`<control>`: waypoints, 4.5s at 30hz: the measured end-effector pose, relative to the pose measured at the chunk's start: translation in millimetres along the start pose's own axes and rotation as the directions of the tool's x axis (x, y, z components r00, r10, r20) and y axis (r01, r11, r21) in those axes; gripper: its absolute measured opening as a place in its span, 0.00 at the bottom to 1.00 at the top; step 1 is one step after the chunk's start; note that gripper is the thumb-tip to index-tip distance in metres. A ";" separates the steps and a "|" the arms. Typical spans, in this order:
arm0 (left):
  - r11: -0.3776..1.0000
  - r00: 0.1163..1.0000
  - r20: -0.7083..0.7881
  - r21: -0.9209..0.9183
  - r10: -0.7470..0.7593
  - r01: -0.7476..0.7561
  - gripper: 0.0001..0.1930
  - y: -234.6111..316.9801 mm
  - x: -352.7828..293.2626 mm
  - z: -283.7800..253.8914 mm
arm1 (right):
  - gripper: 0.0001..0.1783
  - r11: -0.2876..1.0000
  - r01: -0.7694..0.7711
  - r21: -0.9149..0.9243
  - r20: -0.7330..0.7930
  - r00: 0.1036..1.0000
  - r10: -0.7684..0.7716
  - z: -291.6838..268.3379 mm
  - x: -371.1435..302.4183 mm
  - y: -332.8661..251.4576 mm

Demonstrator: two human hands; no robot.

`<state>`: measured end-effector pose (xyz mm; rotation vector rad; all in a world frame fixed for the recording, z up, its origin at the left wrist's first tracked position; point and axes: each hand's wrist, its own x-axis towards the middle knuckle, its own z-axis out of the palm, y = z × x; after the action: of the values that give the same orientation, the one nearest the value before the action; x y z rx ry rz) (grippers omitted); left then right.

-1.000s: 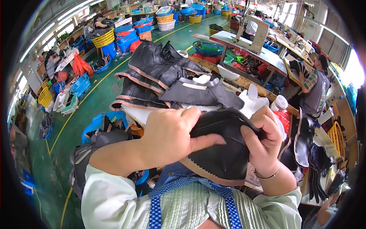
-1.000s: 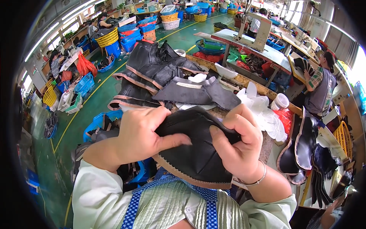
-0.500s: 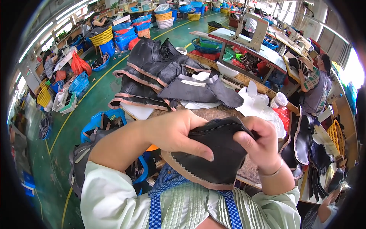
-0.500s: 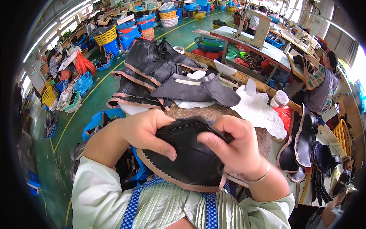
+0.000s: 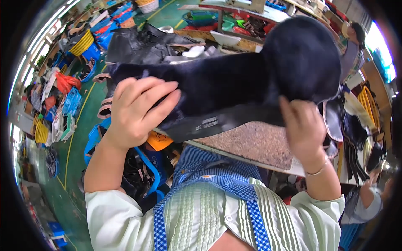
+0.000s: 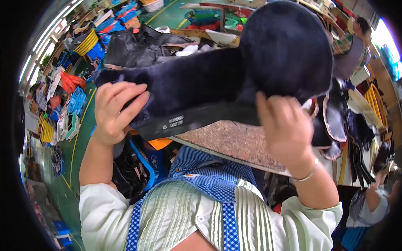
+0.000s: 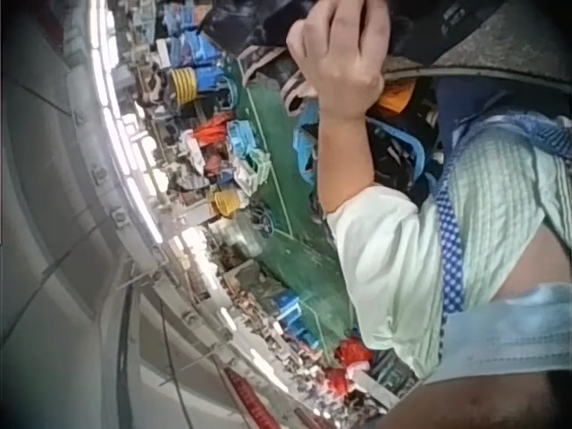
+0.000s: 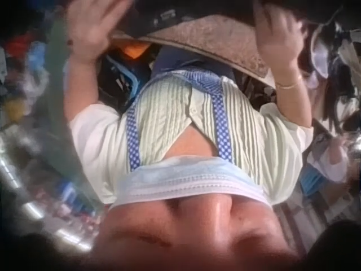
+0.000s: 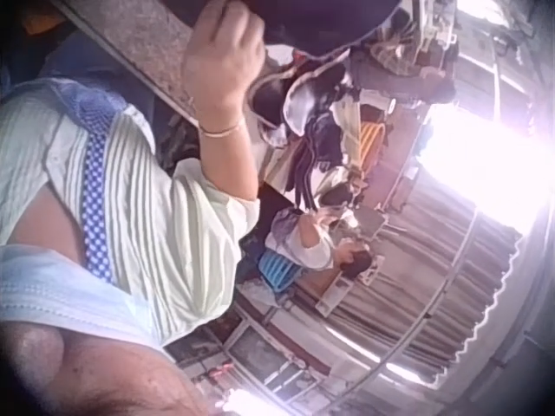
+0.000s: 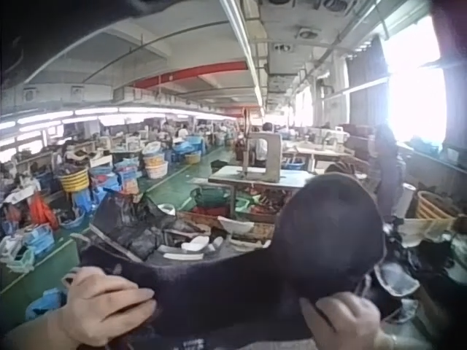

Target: Manually inserting and positioning lining materials inside shoe upper components.

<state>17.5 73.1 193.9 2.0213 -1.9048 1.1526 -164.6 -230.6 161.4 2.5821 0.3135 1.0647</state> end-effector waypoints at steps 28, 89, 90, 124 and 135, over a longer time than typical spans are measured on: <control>0.521 0.698 0.591 -0.478 -0.404 0.707 0.25 128.2 -28.6 169.7 | 0.43 0.776 -0.546 0.315 0.186 0.838 0.514 84.0 -120.8 -62.2; 0.666 0.583 0.711 -0.217 -0.393 0.714 0.19 145.1 -49.8 153.5 | 0.50 0.805 -0.356 0.475 0.603 0.798 -0.003 141.8 -83.7 -70.3; 0.669 0.583 0.714 -0.218 -0.388 0.711 0.19 146.3 -49.4 153.8 | 0.50 0.814 -0.368 0.450 0.588 0.808 0.040 151.2 -81.7 -68.6; -0.114 0.687 0.701 -0.711 -0.189 0.694 0.27 83.3 20.0 9.4 | 0.14 0.484 -0.282 0.828 0.211 0.957 0.197 -12.5 -4.3 -61.2; 0.666 0.850 0.527 -0.637 0.009 0.388 0.11 49.6 62.6 -31.0 | 0.13 0.301 -0.291 0.908 0.278 0.957 0.084 -36.5 35.6 -40.6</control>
<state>-46.2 31.5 233.5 2.0246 -1.8105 -0.2510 -168.9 -173.8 193.2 3.8622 0.8186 0.7757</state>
